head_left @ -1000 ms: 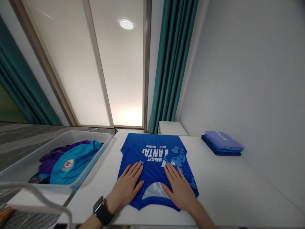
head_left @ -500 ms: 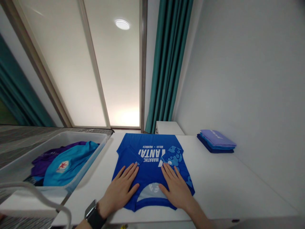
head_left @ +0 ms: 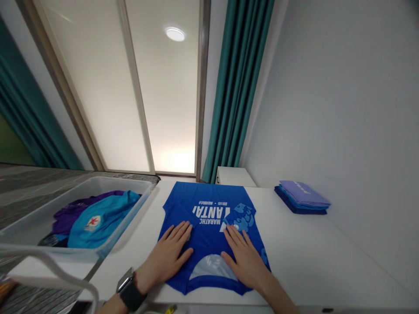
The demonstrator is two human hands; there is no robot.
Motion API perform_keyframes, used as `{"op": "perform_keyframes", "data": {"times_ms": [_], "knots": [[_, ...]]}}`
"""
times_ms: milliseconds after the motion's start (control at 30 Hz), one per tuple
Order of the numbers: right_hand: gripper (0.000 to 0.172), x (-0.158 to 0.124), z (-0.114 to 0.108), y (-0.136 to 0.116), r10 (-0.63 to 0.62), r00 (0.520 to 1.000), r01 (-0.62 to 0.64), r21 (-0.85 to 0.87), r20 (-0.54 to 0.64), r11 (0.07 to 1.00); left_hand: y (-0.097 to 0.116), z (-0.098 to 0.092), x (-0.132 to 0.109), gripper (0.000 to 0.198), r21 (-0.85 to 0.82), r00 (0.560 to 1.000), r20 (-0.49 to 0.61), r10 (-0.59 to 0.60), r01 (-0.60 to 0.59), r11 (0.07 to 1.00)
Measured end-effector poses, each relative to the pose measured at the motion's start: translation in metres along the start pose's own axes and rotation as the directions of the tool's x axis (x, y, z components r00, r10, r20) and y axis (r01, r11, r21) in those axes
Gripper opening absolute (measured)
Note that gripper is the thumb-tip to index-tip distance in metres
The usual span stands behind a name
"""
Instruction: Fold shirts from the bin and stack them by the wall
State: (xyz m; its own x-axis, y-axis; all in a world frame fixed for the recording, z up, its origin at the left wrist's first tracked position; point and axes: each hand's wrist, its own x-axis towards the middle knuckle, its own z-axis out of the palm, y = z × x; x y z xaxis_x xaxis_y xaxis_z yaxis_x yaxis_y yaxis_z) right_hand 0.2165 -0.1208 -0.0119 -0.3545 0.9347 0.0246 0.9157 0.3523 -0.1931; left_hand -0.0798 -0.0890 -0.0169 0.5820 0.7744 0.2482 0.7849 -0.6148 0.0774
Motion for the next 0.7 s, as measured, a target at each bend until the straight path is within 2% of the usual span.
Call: {"op": "perform_keyframes", "data": {"times_ms": [200,333,500,700], "knots": [[0.068,0.02,-0.008,0.033,0.08,0.997,-0.079,-0.026,0.014,0.997,-0.028,-0.009,0.022,0.059,-0.019,1.0,0.029,0.01,-0.009,1.0],[0.069,0.018,-0.001,0.04,0.014,1.0,-0.014,-0.033,0.015,0.999,-0.039,0.0,0.023,0.057,-0.022,0.997,0.067,0.044,-0.043,0.999],[0.069,0.012,0.003,0.037,0.0,1.0,0.0,-0.042,-0.009,0.999,-0.038,0.006,0.015,0.056,-0.007,0.997,0.056,0.054,-0.054,0.999],[0.066,-0.009,0.001,0.031,-0.012,1.0,0.012,-0.031,0.0,0.999,-0.025,0.004,-0.008,0.059,0.005,0.998,-0.011,0.068,-0.068,0.998]]}}
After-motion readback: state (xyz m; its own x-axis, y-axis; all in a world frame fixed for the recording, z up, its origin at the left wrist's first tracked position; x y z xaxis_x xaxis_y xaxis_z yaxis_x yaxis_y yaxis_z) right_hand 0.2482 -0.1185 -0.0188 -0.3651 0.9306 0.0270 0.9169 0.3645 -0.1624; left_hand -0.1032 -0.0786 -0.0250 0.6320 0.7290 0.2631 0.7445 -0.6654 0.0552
